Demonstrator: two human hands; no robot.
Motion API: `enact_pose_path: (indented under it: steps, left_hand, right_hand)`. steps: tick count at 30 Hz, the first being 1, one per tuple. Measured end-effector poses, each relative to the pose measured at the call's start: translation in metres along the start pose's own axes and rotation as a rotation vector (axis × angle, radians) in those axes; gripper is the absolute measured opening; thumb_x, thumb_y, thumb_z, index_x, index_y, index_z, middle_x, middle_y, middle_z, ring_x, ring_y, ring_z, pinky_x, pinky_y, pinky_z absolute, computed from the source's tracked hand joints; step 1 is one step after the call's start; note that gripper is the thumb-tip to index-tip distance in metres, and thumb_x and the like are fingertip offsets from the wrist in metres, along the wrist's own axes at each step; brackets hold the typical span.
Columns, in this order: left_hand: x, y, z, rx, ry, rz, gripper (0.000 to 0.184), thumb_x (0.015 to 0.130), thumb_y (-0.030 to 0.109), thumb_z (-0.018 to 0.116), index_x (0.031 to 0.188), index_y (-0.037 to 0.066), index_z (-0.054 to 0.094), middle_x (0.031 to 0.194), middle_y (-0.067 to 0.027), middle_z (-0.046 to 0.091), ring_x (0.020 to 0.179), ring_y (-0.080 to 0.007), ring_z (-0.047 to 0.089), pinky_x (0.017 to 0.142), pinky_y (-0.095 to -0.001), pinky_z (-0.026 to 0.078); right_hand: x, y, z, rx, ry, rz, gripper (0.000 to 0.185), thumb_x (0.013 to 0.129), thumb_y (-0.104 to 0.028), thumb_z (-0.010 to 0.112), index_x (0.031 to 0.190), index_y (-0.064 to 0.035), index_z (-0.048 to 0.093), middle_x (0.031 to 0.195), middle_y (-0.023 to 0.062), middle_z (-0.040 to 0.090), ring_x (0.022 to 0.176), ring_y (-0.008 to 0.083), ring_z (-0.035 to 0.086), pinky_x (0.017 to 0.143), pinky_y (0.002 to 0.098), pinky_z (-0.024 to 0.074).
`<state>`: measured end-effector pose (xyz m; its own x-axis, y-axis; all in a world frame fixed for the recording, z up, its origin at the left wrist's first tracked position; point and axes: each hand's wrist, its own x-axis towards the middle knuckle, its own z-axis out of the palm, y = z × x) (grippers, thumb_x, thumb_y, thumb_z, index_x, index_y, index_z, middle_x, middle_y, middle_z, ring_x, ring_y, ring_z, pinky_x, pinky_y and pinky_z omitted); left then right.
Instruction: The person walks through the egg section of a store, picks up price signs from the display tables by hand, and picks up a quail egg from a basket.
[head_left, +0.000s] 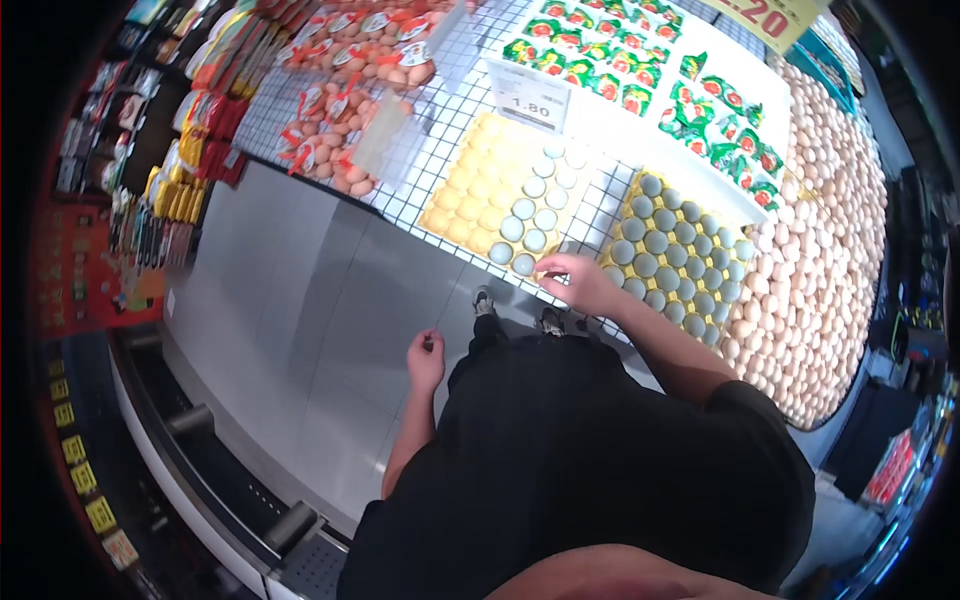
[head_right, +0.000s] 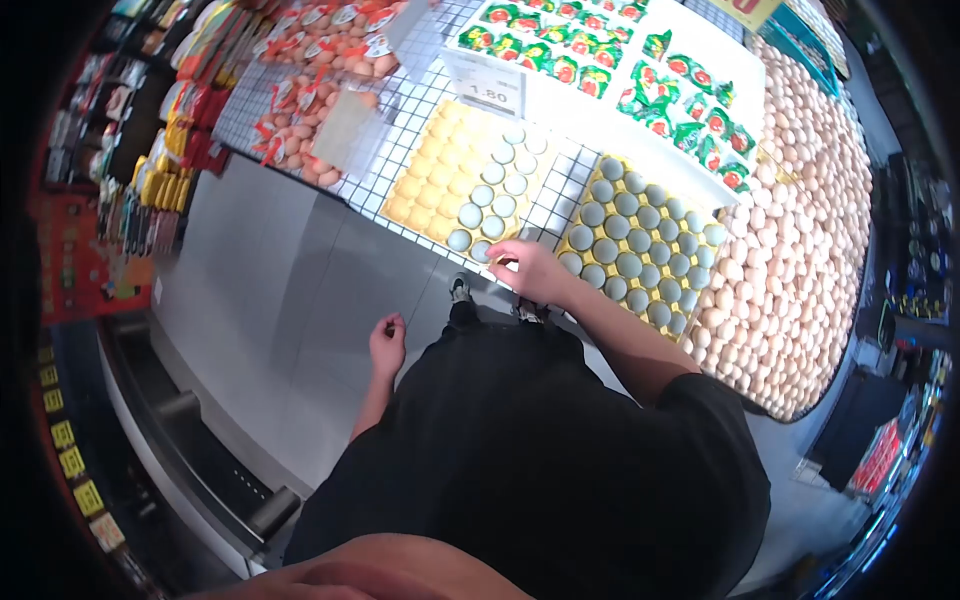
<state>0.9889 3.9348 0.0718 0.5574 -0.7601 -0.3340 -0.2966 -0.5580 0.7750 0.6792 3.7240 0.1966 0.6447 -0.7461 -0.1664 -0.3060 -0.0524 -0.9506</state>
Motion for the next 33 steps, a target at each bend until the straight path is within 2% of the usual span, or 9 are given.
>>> enact_pose_path:
  steps: [7,10,11,15,18,23,26,30,33]
  left_hand:
    - [0.118,0.116,-0.015,0.007,-0.248,0.449,0.023,0.087,0.011,0.064,0.107,0.001,0.065,0.093,-0.0069,0.067,0.070,-0.0110,0.058,0.069,-0.0264,0.049]
    - [0.144,0.151,-0.021,0.010,-0.344,0.587,0.022,0.086,0.007,0.064,0.108,0.001,0.065,0.094,-0.0071,0.067,0.071,-0.0106,0.057,0.069,-0.0253,0.049]
    - [0.151,0.157,-0.021,0.010,-0.377,0.622,0.023,0.086,0.007,0.064,0.108,0.002,0.065,0.095,-0.0080,0.067,0.071,-0.0113,0.057,0.069,-0.0253,0.049]
    - [0.176,0.169,-0.021,0.134,-0.395,0.839,0.024,0.081,0.007,0.067,0.105,0.003,0.065,0.098,-0.0115,0.066,0.085,-0.0223,0.061,0.079,-0.0321,0.049]
    - [0.183,0.181,-0.022,0.215,-0.340,1.018,0.024,0.076,0.008,0.068,0.100,0.004,0.066,0.098,-0.0123,0.065,0.095,-0.0309,0.059,0.086,-0.0379,0.048]
    - [0.199,0.189,-0.016,0.319,-0.363,1.141,0.027,0.074,0.007,0.069,0.100,0.005,0.066,0.106,-0.0121,0.064,0.103,-0.0326,0.057,0.089,-0.0393,0.047]
    - [0.205,0.186,-0.010,0.303,-0.448,1.155,0.027,0.074,0.008,0.069,0.100,0.004,0.066,0.104,-0.0127,0.064,0.100,-0.0325,0.059,0.088,-0.0395,0.048]
    - [0.210,0.185,-0.007,0.298,-0.516,1.114,0.026,0.075,0.009,0.069,0.101,0.004,0.066,0.101,-0.0138,0.065,0.097,-0.0321,0.060,0.087,-0.0399,0.048]
    - [0.209,0.182,-0.011,0.274,-0.513,1.055,0.025,0.078,0.012,0.067,0.102,0.005,0.066,0.103,-0.0156,0.065,0.099,-0.0322,0.061,0.088,-0.0396,0.048]
  right_hand:
    - [-0.032,-0.030,-0.012,-0.058,0.550,0.381,0.030,0.088,-0.017,0.063,0.112,0.0003,0.063,0.102,0.0126,0.068,0.090,0.0202,0.066,0.078,0.0323,0.0525]
    - [-0.043,-0.041,-0.002,0.015,0.734,0.448,0.029,0.088,-0.016,0.063,0.112,0.0000,0.063,0.102,0.0131,0.068,0.085,0.0185,0.065,0.073,0.0309,0.0530]
    - [-0.045,-0.038,0.006,-0.092,0.833,0.395,0.027,0.088,-0.015,0.063,0.111,-0.0002,0.063,0.092,0.0091,0.068,0.077,0.0133,0.063,0.066,0.0272,0.0512]
    - [-0.061,-0.035,0.033,0.028,1.003,0.418,0.024,0.086,-0.011,0.066,0.107,0.0013,0.063,0.075,-0.0001,0.060,0.064,0.0059,0.053,0.061,0.0221,0.0458]
    - [-0.076,-0.016,0.051,0.053,1.164,0.381,0.023,0.086,-0.010,0.066,0.107,0.0015,0.063,0.075,0.0001,0.061,0.065,0.0057,0.054,0.063,0.0219,0.0462]
    - [-0.089,-0.008,0.073,-0.115,1.218,0.508,0.031,0.084,-0.015,0.066,0.109,0.0014,0.063,0.097,0.0067,0.068,0.075,0.0112,0.059,0.069,0.0260,0.0492]
    - [-0.089,0.000,0.093,0.014,1.226,0.523,0.030,0.084,-0.015,0.066,0.108,0.0008,0.064,0.094,0.0071,0.068,0.076,0.0117,0.061,0.071,0.0269,0.0499]
    - [-0.096,0.041,0.130,-0.031,1.116,0.566,0.026,0.082,-0.017,0.068,0.103,-0.0001,0.066,0.088,0.0075,0.069,0.076,0.0142,0.063,0.074,0.0279,0.0510]
    - [-0.111,0.094,0.161,-0.090,0.835,0.847,0.030,0.081,-0.021,0.070,0.103,-0.0013,0.067,0.103,0.0141,0.069,0.099,0.0243,0.065,0.091,0.0340,0.0509]
